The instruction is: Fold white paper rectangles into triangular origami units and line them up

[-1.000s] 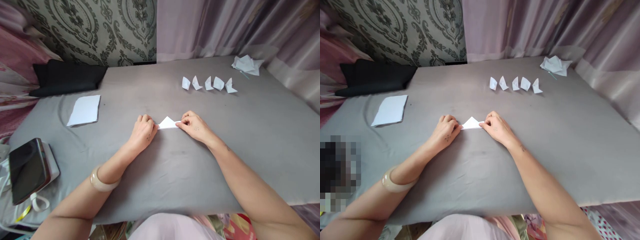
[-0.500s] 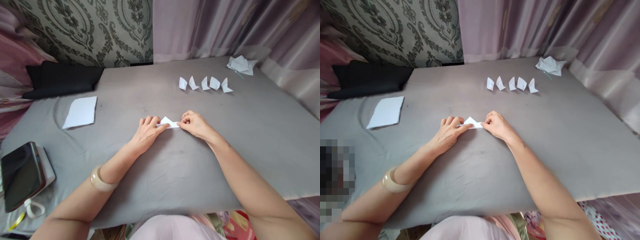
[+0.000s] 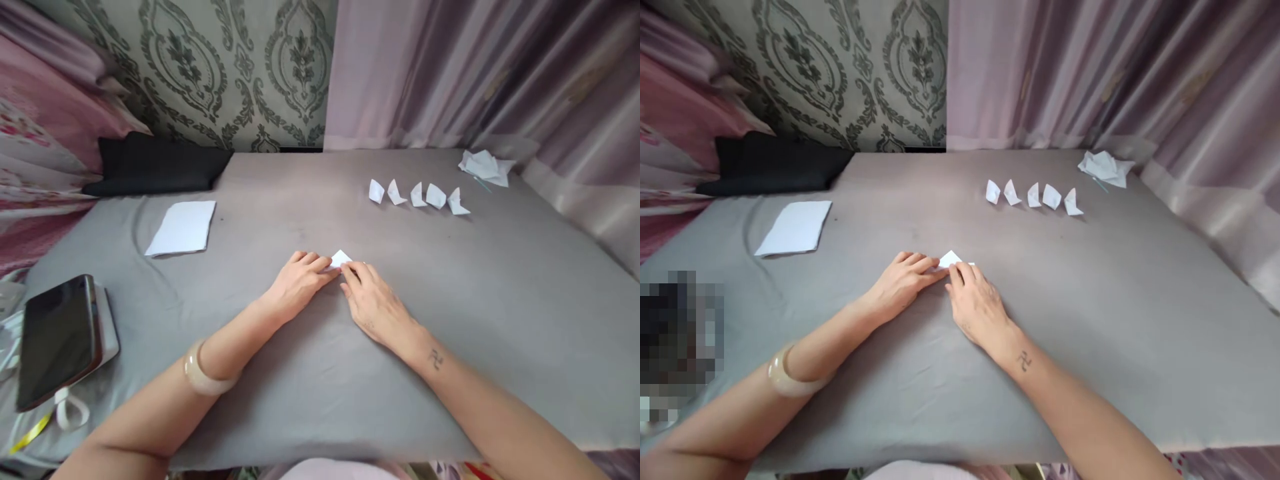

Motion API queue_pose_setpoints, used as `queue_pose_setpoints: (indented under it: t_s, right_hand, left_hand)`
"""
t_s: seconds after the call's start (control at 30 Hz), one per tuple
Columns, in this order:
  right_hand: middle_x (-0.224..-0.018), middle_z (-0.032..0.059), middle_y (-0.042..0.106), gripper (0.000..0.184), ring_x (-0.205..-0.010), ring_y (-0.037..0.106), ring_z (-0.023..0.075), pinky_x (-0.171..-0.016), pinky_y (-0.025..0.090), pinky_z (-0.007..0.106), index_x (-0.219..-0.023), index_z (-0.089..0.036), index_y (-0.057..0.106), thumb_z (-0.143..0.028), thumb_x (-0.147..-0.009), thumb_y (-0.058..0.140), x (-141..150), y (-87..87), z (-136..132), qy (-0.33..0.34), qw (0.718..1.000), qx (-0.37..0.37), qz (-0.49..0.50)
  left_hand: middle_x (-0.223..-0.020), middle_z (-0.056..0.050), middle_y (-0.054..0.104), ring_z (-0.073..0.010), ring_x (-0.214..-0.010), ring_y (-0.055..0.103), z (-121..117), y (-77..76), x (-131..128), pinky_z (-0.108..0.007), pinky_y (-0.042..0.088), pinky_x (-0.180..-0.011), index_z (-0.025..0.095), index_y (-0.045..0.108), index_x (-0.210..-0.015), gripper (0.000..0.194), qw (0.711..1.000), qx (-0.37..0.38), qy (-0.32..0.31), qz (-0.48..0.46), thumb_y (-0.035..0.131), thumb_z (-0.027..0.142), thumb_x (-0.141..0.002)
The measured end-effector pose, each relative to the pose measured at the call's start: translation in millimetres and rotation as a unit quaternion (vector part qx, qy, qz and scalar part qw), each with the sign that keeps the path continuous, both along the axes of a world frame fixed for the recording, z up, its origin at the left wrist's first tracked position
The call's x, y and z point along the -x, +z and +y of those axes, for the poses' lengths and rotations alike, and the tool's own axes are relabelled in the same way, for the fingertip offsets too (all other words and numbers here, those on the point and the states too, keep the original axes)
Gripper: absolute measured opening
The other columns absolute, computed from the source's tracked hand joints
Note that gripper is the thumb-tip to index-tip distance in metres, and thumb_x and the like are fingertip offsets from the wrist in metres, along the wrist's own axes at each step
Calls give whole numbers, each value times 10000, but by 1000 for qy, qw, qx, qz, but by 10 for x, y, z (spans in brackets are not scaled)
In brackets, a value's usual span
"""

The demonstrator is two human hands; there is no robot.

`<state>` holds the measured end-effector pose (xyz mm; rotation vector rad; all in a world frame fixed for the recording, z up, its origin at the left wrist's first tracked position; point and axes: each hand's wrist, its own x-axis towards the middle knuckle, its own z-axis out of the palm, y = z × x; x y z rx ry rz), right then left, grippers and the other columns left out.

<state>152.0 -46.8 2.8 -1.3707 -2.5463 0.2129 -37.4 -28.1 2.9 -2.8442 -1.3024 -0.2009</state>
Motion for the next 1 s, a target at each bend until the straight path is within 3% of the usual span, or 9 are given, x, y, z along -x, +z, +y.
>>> queue_pose_setpoints:
  t_s: [0.3, 0.43, 0.6, 0.7, 0.83, 1.0]
  right_hand:
    - [-1138, 150, 536, 459, -946, 477, 284, -743, 471, 399, -1378, -318, 462, -435, -949, 348, 85, 11, 16, 0, 998, -25, -62]
    - [-1130, 148, 536, 462, -967, 468, 280, -784, 455, 403, -1375, -307, 471, -439, -951, 342, 97, 20, 32, 1, 998, -20, -52]
    - [-1128, 147, 545, 453, -961, 483, 278, -794, 453, 408, -1330, -271, 523, -433, -958, 319, 77, 46, 50, 2, 999, -10, -53]
    - [-1155, 142, 552, 462, -995, 498, 271, -808, 465, 396, -1310, -233, 541, -424, -968, 295, 43, 51, 48, -2, 999, 2, -38]
    - [-1162, 138, 575, 438, -1011, 515, 259, -823, 472, 381, -1291, -169, 554, -358, -968, 328, -23, 43, 39, -5, 999, -17, -32]
    - [-1041, 131, 618, 417, -916, 554, 246, -688, 473, 353, -1176, -142, 627, -317, -968, 311, -128, 62, 41, -42, 996, -52, -57]
  left_hand:
    - [-1209, -92, 617, -235, -1056, 559, -223, 17, 315, -343, 473, -799, 169, 582, -1198, 416, 996, 13, 86, 2, 379, 50, -856]
    - [-1193, -98, 631, -236, -1093, 570, -213, -6, 281, -366, 494, -882, 164, 621, -1107, 415, 991, -15, 105, -75, 360, 14, -821]
    - [-1298, -132, 577, -219, -1194, 541, -192, -69, 111, -368, 462, -994, 124, 423, -1352, 418, 990, -6, 34, -135, 364, 166, -940]
    - [-1302, -122, 585, -226, -1216, 535, -206, -110, 59, -392, 447, -1026, 146, 465, -1323, 391, 991, -1, 35, -129, 373, 285, -970]
    - [-1313, -109, 580, -220, -1235, 522, -230, -144, 79, -388, 438, -1042, 161, 533, -1270, 372, 991, -3, 38, -125, 357, 308, -977]
    - [-1269, -95, 610, -206, -1196, 548, -235, -100, 62, -359, 456, -1007, 173, 573, -1207, 349, 991, -7, 46, -125, 340, 302, -981]
